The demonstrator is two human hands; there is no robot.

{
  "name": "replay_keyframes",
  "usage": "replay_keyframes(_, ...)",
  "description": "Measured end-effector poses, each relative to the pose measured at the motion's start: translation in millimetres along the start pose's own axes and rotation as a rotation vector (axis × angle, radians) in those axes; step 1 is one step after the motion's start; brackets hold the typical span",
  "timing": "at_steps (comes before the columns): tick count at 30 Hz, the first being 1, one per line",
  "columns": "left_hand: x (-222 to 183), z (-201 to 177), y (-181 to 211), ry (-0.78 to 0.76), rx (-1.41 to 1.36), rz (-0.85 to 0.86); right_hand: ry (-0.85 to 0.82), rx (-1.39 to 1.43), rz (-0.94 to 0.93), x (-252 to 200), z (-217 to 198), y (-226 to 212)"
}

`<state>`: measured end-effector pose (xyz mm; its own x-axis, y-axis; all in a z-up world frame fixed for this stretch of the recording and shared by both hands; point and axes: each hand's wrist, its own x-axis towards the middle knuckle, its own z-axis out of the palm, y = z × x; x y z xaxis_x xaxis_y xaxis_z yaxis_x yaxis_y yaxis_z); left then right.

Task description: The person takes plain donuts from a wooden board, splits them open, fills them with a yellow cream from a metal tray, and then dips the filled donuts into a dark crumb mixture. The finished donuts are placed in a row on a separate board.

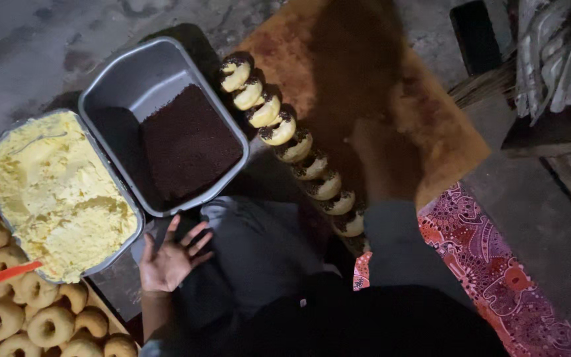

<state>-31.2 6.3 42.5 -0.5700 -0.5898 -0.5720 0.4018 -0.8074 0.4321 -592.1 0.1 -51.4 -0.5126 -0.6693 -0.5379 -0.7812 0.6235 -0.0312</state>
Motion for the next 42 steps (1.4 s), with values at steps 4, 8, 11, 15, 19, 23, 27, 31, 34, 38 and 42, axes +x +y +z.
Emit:
replay_keyframes(4,0.5,10.3,-2.1,0.055,0.03,0.005,0.053,-0.033,0.019,5.1,-0.8,-7.4)
replay_keyframes(8,-1.6,8.4,-6.0,0.067,0.061,0.047,0.068,-0.047,0.025,23.1,9.9,-12.8)
replay_keyframes(11,-4.1,2.8,-17.3,0.001,-0.018,0.137,0.08,-0.04,0.029,31.5,16.4,-6.7)
replay_keyframes(15,-17.2,-6.8,-28.4,-0.123,-0.06,0.266,0.089,-0.011,0.03,32.7,23.4,-5.0)
replay_keyframes(19,-41.7,-23.0,-42.4,-0.089,-0.095,0.364,0.111,0.061,0.016,33.8,28.5,0.4)
replay_keyframes(23,-84.8,-69.5,-51.2,0.007,-0.163,0.494,0.118,0.204,0.005,26.9,32.0,16.9)
replay_keyframes(27,-148.7,-158.6,-50.2,0.387,-0.237,0.761,0.279,0.416,0.037,-2.2,34.4,11.0)
replay_keyframes(31,-212.4,-249.9,-74.4,1.197,-0.009,0.74,0.779,0.659,-0.053,-88.2,66.4,-44.1)
replay_keyframes(34,-236.5,-287.6,-120.8,1.871,0.915,0.372,1.222,0.566,-0.596,-188.4,102.1,-114.0)
replay_keyframes(38,-233.2,-299.4,-159.6,2.01,1.138,0.195,0.759,0.55,-0.968,-311.7,125.2,-185.0)
replay_keyframes(42,-228.7,-292.8,-183.8,2.098,1.293,-0.075,0.617,0.236,-1.217,-345.5,126.1,-213.8)
